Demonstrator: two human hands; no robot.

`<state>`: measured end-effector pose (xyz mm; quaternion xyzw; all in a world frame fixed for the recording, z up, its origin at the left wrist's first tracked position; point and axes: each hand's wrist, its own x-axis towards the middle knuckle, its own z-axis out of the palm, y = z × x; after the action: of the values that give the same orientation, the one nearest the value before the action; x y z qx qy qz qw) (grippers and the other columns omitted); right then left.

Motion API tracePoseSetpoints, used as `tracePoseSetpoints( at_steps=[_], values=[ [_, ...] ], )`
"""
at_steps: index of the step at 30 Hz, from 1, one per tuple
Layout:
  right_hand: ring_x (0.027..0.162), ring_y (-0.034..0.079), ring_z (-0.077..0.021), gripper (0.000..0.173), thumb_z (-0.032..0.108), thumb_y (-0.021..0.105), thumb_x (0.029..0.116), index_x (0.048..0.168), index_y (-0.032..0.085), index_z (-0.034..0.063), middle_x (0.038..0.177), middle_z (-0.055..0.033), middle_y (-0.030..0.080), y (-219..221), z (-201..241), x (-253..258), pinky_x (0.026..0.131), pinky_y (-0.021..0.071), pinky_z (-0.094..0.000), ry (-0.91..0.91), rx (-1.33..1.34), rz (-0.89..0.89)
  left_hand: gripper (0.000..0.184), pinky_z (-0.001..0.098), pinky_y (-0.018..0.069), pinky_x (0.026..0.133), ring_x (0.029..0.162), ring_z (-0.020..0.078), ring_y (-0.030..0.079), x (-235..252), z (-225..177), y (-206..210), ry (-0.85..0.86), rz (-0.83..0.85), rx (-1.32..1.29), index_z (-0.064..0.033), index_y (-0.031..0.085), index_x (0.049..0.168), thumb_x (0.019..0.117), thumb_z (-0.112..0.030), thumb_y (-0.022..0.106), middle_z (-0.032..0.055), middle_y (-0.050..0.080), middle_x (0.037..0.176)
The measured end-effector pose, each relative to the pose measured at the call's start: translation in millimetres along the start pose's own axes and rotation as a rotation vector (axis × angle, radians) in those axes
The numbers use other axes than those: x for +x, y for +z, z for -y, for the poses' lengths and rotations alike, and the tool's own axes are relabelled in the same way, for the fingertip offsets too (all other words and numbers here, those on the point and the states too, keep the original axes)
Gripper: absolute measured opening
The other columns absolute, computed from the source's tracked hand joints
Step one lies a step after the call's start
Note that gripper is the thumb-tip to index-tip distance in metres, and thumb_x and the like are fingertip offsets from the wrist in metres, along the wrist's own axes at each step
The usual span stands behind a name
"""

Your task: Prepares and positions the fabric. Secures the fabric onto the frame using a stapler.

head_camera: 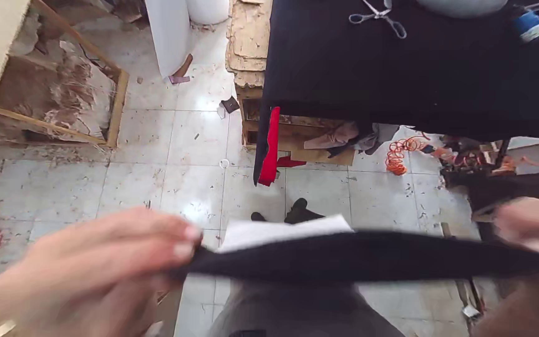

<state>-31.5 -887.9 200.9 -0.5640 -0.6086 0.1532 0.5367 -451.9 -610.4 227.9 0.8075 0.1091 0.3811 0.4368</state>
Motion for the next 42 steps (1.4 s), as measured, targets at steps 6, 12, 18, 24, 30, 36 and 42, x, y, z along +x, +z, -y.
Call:
tracePoseSetpoints(
  at_steps=[6,12,18,24,30,36,42],
  values=[
    [0.082,0.067,-0.0005,0.012,0.016,0.062,0.0996,0.095,0.073,0.0176,0.088,0.0125,0.072,107.8,-125.6,55.1,0.078,0.0591,-0.0251,0.507,0.120,-0.308,0.014,0.0287,0.0630,0.077,0.080,0.0040,0.072,31.6,170.9,43.5,-0.480,-0.107,-0.115,-0.0078,0.076,0.104,0.0988,-0.014,0.065,-0.0046,0.076,0.091],
    [0.065,0.061,-0.0040,0.015,0.017,0.066,0.0999,0.087,0.069,0.0093,0.072,0.0054,0.064,161.3,-265.8,97.4,0.066,0.0545,-0.0268,0.808,0.070,-0.552,0.022,0.0375,0.0637,0.074,0.082,0.0151,0.073,71.3,313.8,97.4,-0.962,-0.222,-0.335,-0.0027,0.071,0.113,0.1051,-0.019,0.059,0.0062,0.075,0.095],
    [0.059,0.058,-0.0041,0.019,0.018,0.066,0.0990,0.081,0.061,0.0139,0.067,0.0080,0.058,157.0,-299.7,129.4,0.058,0.0536,-0.0269,0.841,-0.008,-0.639,0.019,0.0334,0.0629,0.071,0.079,0.0130,0.072,97.9,357.8,125.3,-1.024,-0.286,-0.502,-0.0035,0.071,0.111,0.1051,-0.017,0.059,0.0045,0.075,0.094],
    [0.065,0.061,0.0011,0.013,0.007,0.061,0.0994,0.087,0.065,0.0095,0.071,0.0107,0.063,156.5,-283.5,138.0,0.065,0.0549,-0.0205,0.694,-0.204,-0.677,0.016,0.0327,0.0626,0.072,0.078,0.0124,0.071,106.9,381.7,147.0,-1.045,-0.353,-0.680,-0.0025,0.071,0.108,0.1039,-0.013,0.060,0.0050,0.074,0.092],
    [0.063,0.058,0.0038,0.018,0.004,0.060,0.0985,0.082,0.062,0.0110,0.069,0.0128,0.060,165.5,-274.6,150.1,0.064,0.0519,-0.0175,0.729,-0.412,-0.688,0.009,0.0319,0.0618,0.072,0.079,0.0120,0.070,99.2,395.5,160.8,-1.044,-0.408,-0.891,-0.0022,0.072,0.101,0.0988,-0.008,0.066,0.0055,0.073,0.090],
    [0.067,0.060,0.0033,0.016,0.004,0.060,0.0987,0.083,0.064,0.0083,0.071,0.0114,0.060,168.4,-270.4,156.7,0.067,0.0535,-0.0181,0.748,-0.527,-0.618,0.008,0.0298,0.0597,0.070,0.074,0.0102,0.067,98.4,406.8,165.6,-1.143,-0.375,-1.084,-0.0016,0.072,0.099,0.0982,-0.009,0.067,0.0052,0.071,0.084],
    [0.067,0.062,0.0016,0.016,0.002,0.060,0.0983,0.084,0.064,0.0082,0.072,0.0108,0.062,170.0,-261.9,161.6,0.068,0.0553,-0.0196,0.757,-0.532,-0.600,0.011,0.0299,0.0606,0.074,0.076,0.0111,0.069,98.1,420.4,164.0,-1.247,-0.241,-1.410,-0.0035,0.067,0.102,0.1039,-0.008,0.057,0.0051,0.071,0.087]
  ],
)
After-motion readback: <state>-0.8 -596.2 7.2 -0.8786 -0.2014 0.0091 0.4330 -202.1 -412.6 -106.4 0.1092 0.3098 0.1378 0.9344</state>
